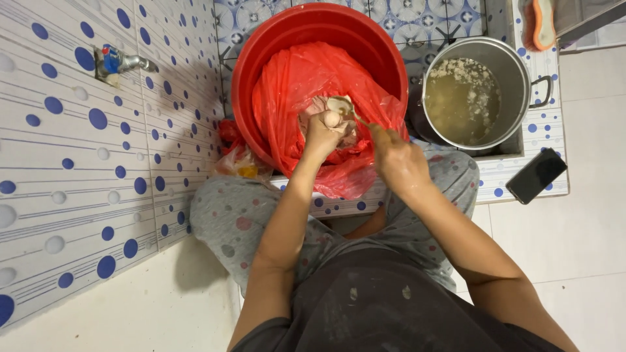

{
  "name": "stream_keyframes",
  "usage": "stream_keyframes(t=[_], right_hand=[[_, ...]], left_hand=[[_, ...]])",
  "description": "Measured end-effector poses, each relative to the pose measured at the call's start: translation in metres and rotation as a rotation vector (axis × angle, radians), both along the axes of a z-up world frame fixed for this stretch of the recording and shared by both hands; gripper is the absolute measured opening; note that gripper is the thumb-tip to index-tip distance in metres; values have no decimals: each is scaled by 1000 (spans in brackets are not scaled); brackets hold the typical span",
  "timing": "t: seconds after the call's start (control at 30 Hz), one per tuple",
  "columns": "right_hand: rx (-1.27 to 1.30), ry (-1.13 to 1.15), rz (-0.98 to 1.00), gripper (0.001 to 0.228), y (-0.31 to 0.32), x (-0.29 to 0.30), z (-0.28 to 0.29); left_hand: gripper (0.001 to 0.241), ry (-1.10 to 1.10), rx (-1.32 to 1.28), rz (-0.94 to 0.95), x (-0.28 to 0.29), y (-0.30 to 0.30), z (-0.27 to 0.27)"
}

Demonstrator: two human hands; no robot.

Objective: Forming meatballs from meat paste using a spoon and dropping them into a pot of water.

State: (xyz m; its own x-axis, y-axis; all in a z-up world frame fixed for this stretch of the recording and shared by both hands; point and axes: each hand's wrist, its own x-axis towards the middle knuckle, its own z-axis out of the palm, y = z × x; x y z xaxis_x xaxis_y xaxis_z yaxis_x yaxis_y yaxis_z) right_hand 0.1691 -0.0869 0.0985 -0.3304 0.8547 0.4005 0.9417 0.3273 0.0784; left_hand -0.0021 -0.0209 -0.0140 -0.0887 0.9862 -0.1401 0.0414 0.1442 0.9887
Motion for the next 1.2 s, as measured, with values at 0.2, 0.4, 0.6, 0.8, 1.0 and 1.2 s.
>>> stream_keyframes(t=[0.2, 0.4, 0.6, 0.8, 1.0, 1.2], right_hand=[[-493, 559, 11, 23, 2, 14, -40], [-972, 1145, -217, 28, 3, 59, -41], [-695, 1045, -336, 19, 39, 180, -80], [-453, 393, -497, 22, 81, 275, -207], [-617, 307, -609, 31, 96, 282, -240], [-601, 362, -650, 32, 92, 290, -238]], left_hand=[[18, 461, -141, -110, -1, 2, -33], [32, 880, -239, -372, 2, 18, -59], [24, 845, -309, -271, -7, 17, -41], [28, 786, -373, -246, -4, 15, -26], [16, 752, -309, -196, -5, 9, -37], [22, 717, -185, -61, -17, 30, -51]])
